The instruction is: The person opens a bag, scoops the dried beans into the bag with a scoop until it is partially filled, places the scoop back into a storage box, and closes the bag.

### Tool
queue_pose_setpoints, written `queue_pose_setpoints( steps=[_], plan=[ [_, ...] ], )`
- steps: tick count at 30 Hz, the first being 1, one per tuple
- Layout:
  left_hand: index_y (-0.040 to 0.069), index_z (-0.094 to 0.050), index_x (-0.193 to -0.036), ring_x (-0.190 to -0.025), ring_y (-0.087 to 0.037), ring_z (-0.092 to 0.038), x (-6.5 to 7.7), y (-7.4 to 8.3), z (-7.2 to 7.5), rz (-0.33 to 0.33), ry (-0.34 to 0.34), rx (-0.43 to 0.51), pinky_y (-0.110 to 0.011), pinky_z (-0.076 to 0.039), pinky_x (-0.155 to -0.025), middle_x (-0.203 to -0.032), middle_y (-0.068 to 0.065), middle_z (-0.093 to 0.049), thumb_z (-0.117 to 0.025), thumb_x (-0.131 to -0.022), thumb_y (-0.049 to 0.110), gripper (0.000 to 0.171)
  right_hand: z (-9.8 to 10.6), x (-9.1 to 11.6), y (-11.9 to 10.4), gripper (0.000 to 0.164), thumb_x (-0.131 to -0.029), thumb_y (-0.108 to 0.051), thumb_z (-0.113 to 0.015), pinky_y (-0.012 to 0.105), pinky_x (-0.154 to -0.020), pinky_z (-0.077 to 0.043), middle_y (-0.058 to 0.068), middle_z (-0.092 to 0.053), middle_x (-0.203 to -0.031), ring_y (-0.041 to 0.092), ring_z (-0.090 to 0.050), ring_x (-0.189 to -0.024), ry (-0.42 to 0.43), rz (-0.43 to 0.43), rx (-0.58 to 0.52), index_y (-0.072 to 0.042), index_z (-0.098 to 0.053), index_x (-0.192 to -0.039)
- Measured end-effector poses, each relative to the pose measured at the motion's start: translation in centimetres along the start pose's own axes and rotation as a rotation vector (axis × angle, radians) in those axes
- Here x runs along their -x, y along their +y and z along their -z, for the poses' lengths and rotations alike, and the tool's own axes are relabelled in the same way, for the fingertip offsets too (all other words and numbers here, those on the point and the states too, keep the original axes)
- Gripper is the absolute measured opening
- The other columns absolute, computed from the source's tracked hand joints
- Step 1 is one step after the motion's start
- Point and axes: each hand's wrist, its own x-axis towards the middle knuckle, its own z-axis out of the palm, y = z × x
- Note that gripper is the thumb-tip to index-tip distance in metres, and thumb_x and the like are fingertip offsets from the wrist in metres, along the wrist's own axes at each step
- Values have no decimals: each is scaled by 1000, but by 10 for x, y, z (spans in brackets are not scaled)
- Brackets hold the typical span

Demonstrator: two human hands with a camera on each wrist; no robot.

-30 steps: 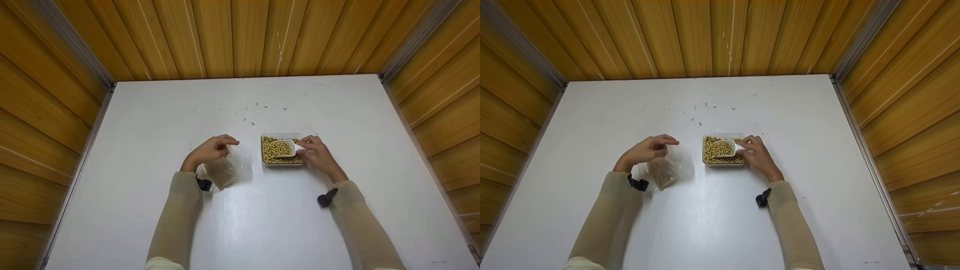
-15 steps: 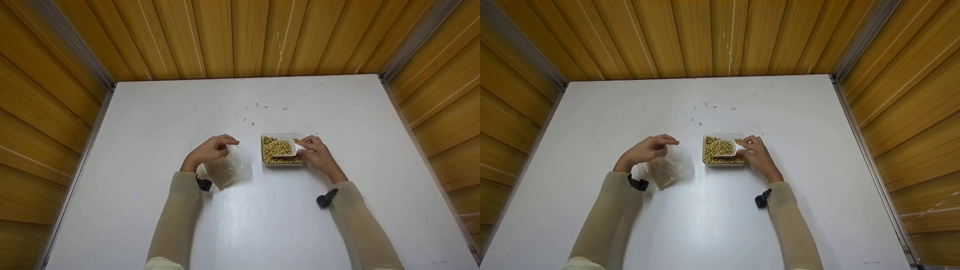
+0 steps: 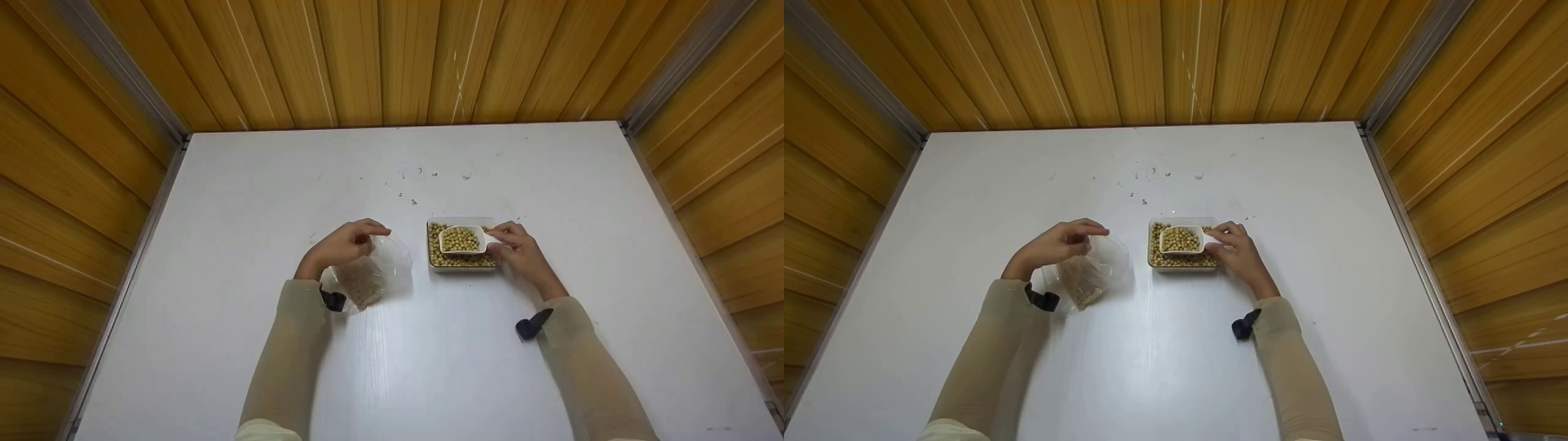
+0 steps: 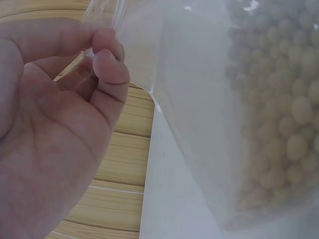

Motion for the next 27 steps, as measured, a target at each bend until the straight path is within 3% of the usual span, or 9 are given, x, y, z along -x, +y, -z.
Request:
queue_pose_setpoints(
  steps=[6,17,27],
  plan=[
    [2,-58,-131,-78,-17,-42,1,-2,2,-9,4,15,-29,-37,-73,-136,-10,-54,-47,-93,-2,41,0,-1,-1,27,-87,3,-63,12,-87,-37,26,-57,-109,12,-46,-104,14,17,-2,10,-66,-113],
    [2,-57,-132,-79,-18,-42,1,-2,3,-12,-4,36,-31,-37,-72,-137,-12,-52,-48,-93,-1,40,3,-6,-7,27,-87,4,-63,11,-87,-37,26,-58,-108,5,-45,-102,32,59,54,11,-66,-113],
    [0,-56,-133,-77,-16,-42,3,-1,4,-25,-14,13,-28,-37,-72,-137,-12,-52,-47,-93,1,41,3,-10,-20,26,-87,3,-63,15,-85,-38,25,-58,-109,6,-45,-102,20,44,32,9,-67,-112]
  ],
)
